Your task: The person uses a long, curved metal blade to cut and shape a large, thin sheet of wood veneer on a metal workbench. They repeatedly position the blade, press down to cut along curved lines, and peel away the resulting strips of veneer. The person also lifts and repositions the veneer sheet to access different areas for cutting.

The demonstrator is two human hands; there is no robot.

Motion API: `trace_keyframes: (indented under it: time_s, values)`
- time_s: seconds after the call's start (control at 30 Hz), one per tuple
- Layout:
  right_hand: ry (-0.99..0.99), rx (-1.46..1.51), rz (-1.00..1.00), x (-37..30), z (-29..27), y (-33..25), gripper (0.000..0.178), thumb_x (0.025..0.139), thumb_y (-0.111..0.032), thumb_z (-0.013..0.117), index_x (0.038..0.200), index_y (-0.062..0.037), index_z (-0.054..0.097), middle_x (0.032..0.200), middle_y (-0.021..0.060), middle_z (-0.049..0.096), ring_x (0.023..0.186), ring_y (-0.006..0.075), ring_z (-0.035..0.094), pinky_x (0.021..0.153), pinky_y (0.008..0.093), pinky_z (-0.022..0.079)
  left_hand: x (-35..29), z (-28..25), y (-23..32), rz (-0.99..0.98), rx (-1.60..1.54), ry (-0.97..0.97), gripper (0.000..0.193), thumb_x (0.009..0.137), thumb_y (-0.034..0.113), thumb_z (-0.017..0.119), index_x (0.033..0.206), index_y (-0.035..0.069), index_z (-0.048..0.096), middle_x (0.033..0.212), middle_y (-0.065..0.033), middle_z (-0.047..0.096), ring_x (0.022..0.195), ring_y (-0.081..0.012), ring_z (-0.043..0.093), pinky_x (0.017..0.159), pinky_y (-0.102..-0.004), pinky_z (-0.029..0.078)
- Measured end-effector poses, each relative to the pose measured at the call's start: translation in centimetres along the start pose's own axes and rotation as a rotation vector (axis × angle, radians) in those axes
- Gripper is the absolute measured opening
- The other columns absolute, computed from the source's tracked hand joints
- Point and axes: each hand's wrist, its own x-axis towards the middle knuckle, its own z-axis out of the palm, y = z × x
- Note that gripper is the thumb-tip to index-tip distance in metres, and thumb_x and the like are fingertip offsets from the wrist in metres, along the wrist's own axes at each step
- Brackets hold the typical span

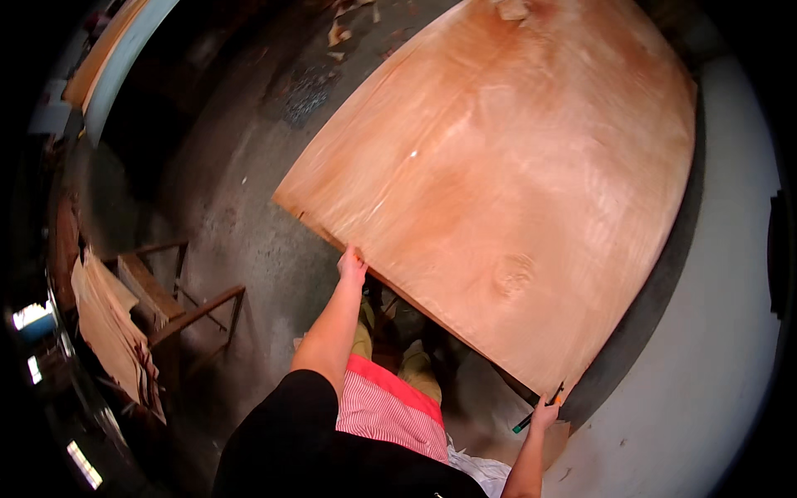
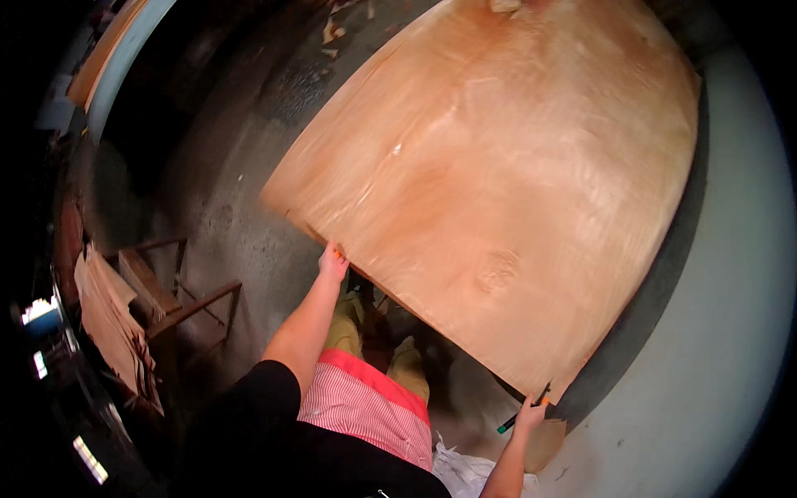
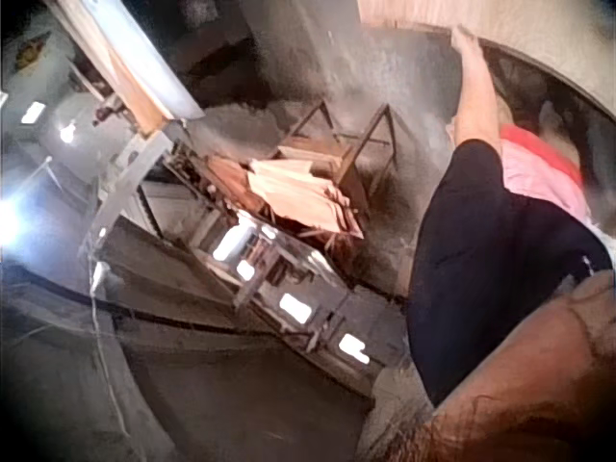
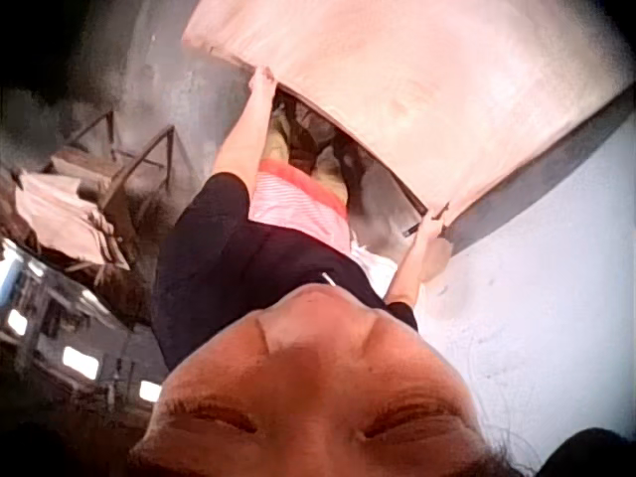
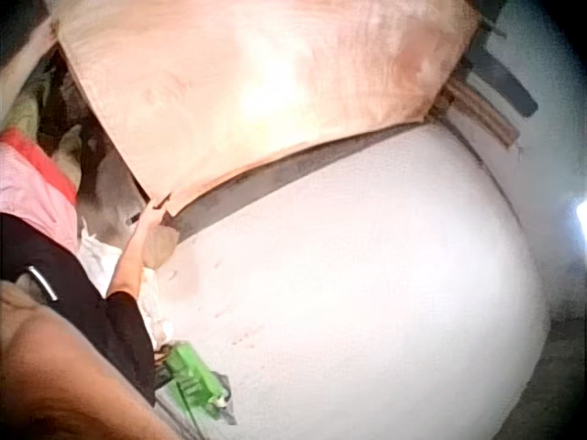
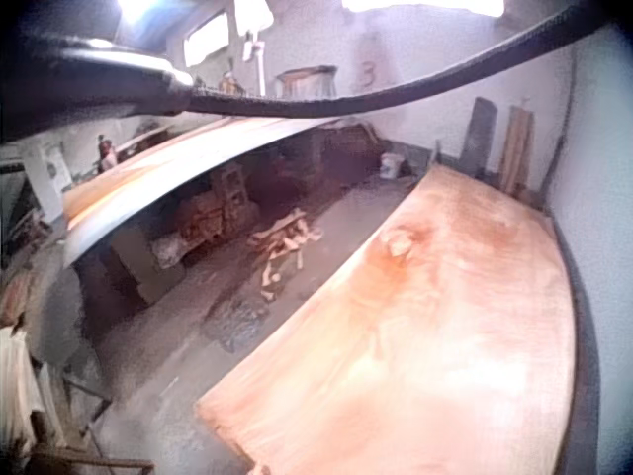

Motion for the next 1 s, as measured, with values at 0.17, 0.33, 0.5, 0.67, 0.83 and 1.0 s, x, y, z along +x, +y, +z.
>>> trace_keyframes:
  time_s: [0.17,0.33,0.5,0.67,0.83,1.0]
  values:
    - [-0.101,-0.110,0.083,0.9,1.2,1.8,0.055,0.075,-0.033,0.055,0.110,0.0078,0.042,0.097,0.0261,0.053,0.089,0.0370,0.052,0.076,0.0394,0.041,0.2,0.3,1.7,0.102,0.141,0.127,0.016,0.077,0.020,0.058,0.085,0.008,0.053,0.072,-0.0036,0.052,0.057,-0.0130,0.048,0.049,-0.0248,0.039]
    - [-0.242,-0.021,0.162,-0.5,2.6,-1.5,0.053,0.074,-0.028,0.056,0.110,0.0078,0.041,0.083,0.0217,0.057,0.078,0.0309,0.056,0.070,0.0357,0.043,1.9,-0.1,2.6,0.146,0.401,0.333,0.013,0.078,0.019,0.058,0.083,0.008,0.054,0.070,0.0000,0.054,0.056,-0.0098,0.050,0.046,-0.0220,0.041]
    - [-0.207,-0.068,0.096,-0.2,4.2,-1.0,0.053,0.074,-0.029,0.055,0.109,0.0079,0.041,0.067,0.0157,0.058,0.063,0.0256,0.058,0.062,0.0334,0.045,2.4,-0.9,2.7,0.056,0.392,0.292,0.015,0.077,0.020,0.059,0.085,0.008,0.053,0.073,0.0005,0.055,0.060,-0.0105,0.052,0.051,-0.0224,0.043]
    - [-0.169,-0.003,0.050,0.1,4.9,-4.1,0.052,0.075,-0.031,0.054,0.105,0.0094,0.042,0.066,0.0159,0.058,0.060,0.0274,0.057,0.062,0.0342,0.044,3.0,-0.4,2.1,0.104,0.276,0.146,0.015,0.077,0.020,0.059,0.084,0.009,0.052,0.073,0.0005,0.055,0.060,-0.0094,0.051,0.052,-0.0216,0.043]
    - [-0.137,0.005,-0.011,0.2,5.4,-3.1,0.050,0.075,-0.030,0.054,0.102,0.0102,0.043,0.058,0.0126,0.055,0.054,0.0236,0.055,0.056,0.0323,0.043,1.8,0.4,2.0,0.124,0.411,0.204,0.013,0.078,0.019,0.057,0.082,0.008,0.052,0.069,0.0004,0.054,0.053,-0.0075,0.048,0.046,-0.0185,0.040]
    - [-0.126,-0.005,0.034,-0.8,4.5,-3.9,0.047,0.075,-0.030,0.054,0.099,0.0094,0.043,0.053,0.0100,0.053,0.050,0.0198,0.053,0.051,0.0296,0.043,2.2,-0.4,1.5,0.169,0.448,0.223,0.012,0.079,0.019,0.056,0.083,0.008,0.052,0.070,-0.0001,0.055,0.054,-0.0074,0.049,0.046,-0.0184,0.039]
